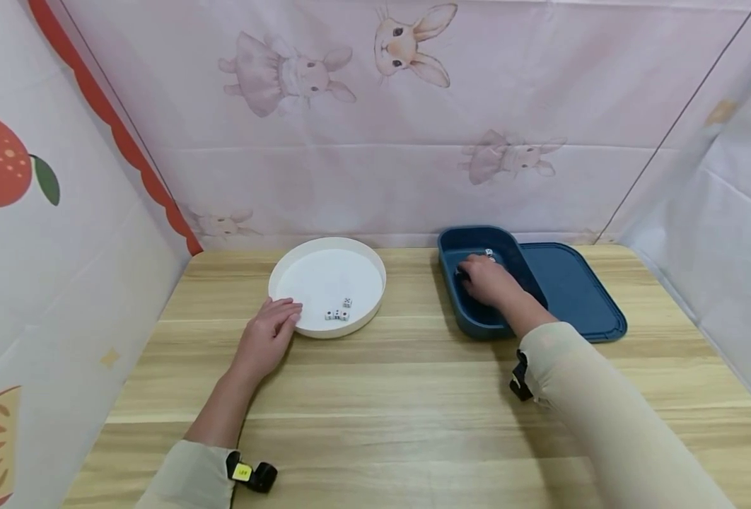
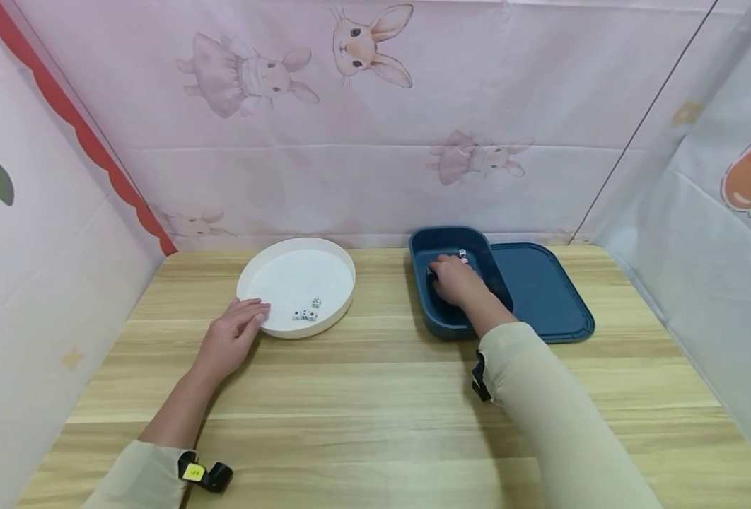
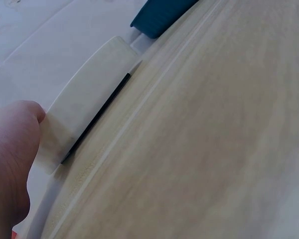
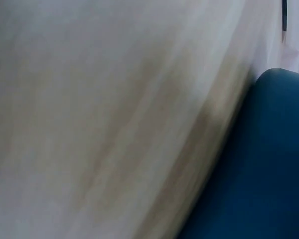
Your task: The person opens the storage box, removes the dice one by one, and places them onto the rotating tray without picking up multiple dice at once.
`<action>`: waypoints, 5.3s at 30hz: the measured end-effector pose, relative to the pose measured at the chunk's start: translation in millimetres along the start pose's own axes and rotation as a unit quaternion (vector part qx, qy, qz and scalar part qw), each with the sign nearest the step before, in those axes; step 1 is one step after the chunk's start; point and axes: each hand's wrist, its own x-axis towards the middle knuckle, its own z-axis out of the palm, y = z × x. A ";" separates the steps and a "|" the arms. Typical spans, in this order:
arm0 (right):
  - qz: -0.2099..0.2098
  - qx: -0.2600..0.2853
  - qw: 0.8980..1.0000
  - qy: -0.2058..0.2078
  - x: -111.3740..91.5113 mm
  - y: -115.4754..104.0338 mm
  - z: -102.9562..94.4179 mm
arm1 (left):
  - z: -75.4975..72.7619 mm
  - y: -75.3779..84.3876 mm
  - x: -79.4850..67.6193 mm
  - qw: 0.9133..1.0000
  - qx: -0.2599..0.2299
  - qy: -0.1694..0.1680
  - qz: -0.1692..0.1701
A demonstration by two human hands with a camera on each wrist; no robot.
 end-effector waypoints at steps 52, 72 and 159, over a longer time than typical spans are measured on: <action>-0.001 0.238 0.943 0.234 31.1 -121.8 -22.6 | -1.4 -3.8 6.2 1.000 -0.007 0.011 0.013; -0.054 0.173 0.982 0.059 63.3 -205.3 32.7 | 0.3 -2.3 4.1 1.000 -0.006 0.004 0.003; 0.156 0.065 0.984 0.055 -12.9 13.4 -6.5 | -0.4 -1.9 0.4 1.000 -0.003 0.010 0.020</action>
